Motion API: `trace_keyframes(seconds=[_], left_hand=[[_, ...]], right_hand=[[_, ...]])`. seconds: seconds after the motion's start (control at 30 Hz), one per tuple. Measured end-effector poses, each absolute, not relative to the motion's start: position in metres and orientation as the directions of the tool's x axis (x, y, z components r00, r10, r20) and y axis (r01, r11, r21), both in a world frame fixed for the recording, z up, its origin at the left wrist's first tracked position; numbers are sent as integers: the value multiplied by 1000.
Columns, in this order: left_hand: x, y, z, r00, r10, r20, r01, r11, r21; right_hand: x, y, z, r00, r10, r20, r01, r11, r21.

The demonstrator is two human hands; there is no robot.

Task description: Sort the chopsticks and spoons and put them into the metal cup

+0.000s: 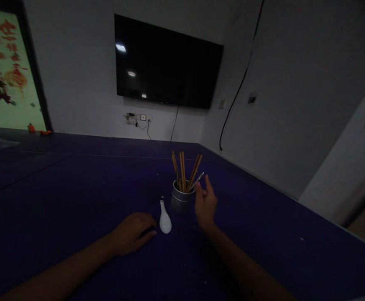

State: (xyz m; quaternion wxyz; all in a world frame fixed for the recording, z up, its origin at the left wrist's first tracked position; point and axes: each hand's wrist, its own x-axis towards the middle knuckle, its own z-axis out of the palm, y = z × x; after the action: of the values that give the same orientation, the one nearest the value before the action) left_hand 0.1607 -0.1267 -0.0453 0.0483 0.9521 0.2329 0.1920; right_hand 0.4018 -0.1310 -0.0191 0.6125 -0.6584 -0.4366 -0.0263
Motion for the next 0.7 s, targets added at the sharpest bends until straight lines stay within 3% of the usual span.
trace_keyframes(seconds=[0.17,0.23,0.3,0.37,0.43,0.57,0.7], left_hand=[[161,-126,-46,815,469,340,429,-883,190],[161,-126,-45,819,457,346,415,-889,193],[161,-125,-46,825,446,348,403,-895,193],[161,-125,-46,828,444,343,403,-896,187],[162,-124,-47,831,449,329,412,-893,179],[162,-122,-49,836,455,307,421,-890,172],[162,-123,-49,834,457,309,423,-889,173]], right_hand=[[397,-148,-9,606,429,669,636,244,-732],[390,-157,-8,452,501,738,736,257,-626],[379,-164,-10,158,620,768,844,319,-431],[365,-169,-13,-129,714,688,888,392,-241],[351,-170,-14,-235,811,536,927,352,-126],[335,-169,-12,-189,933,308,977,211,-40],[334,-169,-13,-131,962,238,987,149,-58]])
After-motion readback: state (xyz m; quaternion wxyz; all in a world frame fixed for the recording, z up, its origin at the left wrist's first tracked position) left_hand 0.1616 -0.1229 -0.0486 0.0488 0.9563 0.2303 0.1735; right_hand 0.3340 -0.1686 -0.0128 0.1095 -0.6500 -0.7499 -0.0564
